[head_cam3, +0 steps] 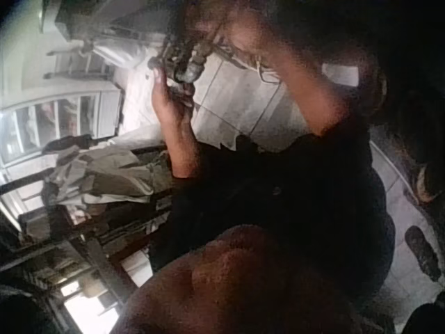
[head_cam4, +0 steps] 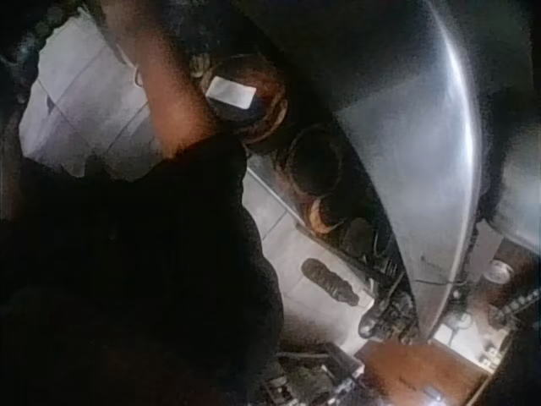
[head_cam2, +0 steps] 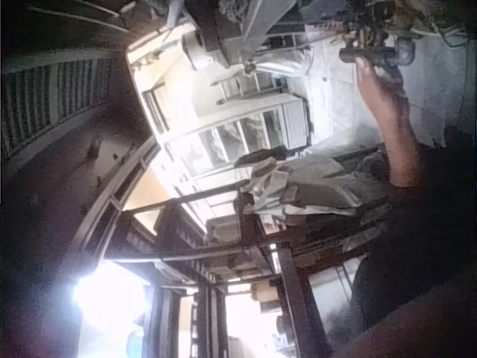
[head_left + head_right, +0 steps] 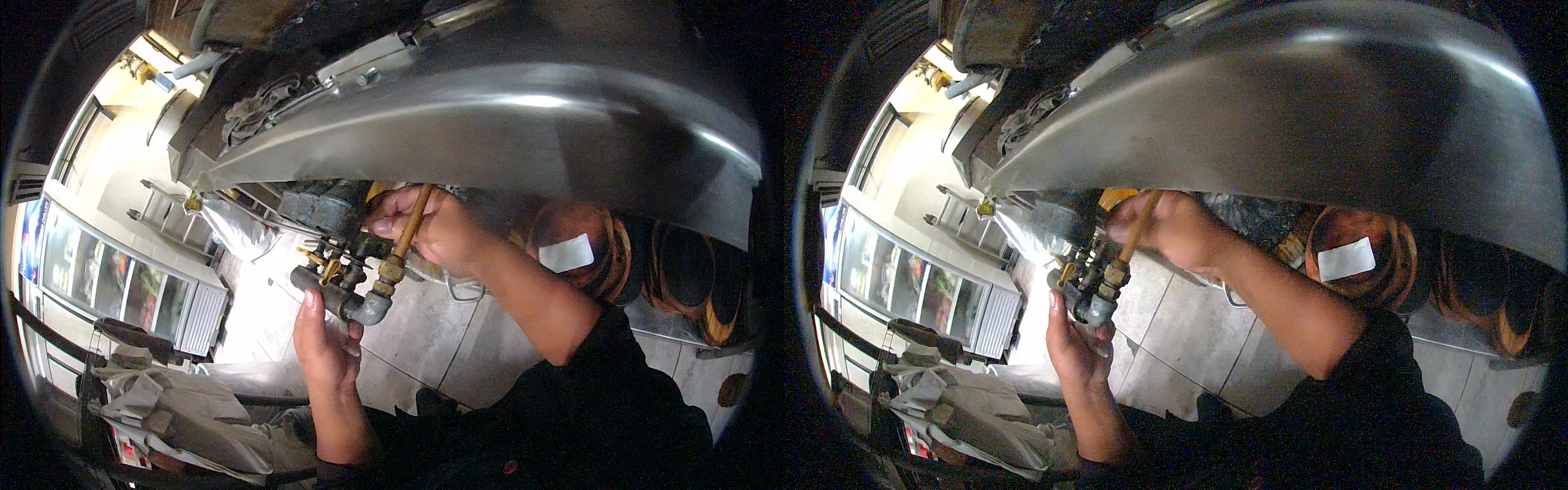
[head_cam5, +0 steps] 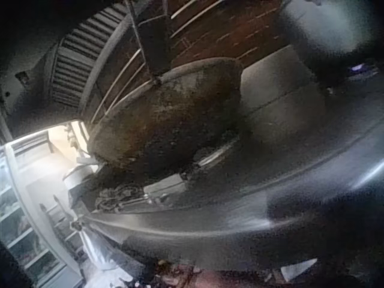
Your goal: The person is crouched under a commercial kitchen appliance, using a screwdriver to adjust a brass valve on a gas pipe. They repeatedly wipe the valve and surrounding area with a white cloth while making adjustments.
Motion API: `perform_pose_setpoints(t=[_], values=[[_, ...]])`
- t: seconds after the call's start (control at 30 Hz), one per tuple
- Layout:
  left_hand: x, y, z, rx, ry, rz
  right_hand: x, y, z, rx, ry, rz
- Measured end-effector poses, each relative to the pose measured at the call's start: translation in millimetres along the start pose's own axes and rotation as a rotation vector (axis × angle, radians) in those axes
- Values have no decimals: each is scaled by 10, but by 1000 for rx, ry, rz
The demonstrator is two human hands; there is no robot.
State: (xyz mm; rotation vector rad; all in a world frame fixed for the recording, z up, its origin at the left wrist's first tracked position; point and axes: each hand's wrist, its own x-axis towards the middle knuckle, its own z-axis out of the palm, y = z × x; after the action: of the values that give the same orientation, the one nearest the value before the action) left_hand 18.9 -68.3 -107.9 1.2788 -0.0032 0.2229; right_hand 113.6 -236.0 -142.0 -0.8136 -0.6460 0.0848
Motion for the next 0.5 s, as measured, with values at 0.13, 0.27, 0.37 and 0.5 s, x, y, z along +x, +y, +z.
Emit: perform_pose_setpoints(t=[0.13,0.27,0.37,0.5], values=[[0,-6,5,5,10,-4,-2,-103,28,-110,-77,43],[6,-8,13,4,3,-8,24,-59,-37,-146,-19,-6],[10,-9,-6,20,-29,5,32,-45,-89,-42,46,-14],[14,-11,-12,15,-41,0,23,-93,-132,71,119,49]])
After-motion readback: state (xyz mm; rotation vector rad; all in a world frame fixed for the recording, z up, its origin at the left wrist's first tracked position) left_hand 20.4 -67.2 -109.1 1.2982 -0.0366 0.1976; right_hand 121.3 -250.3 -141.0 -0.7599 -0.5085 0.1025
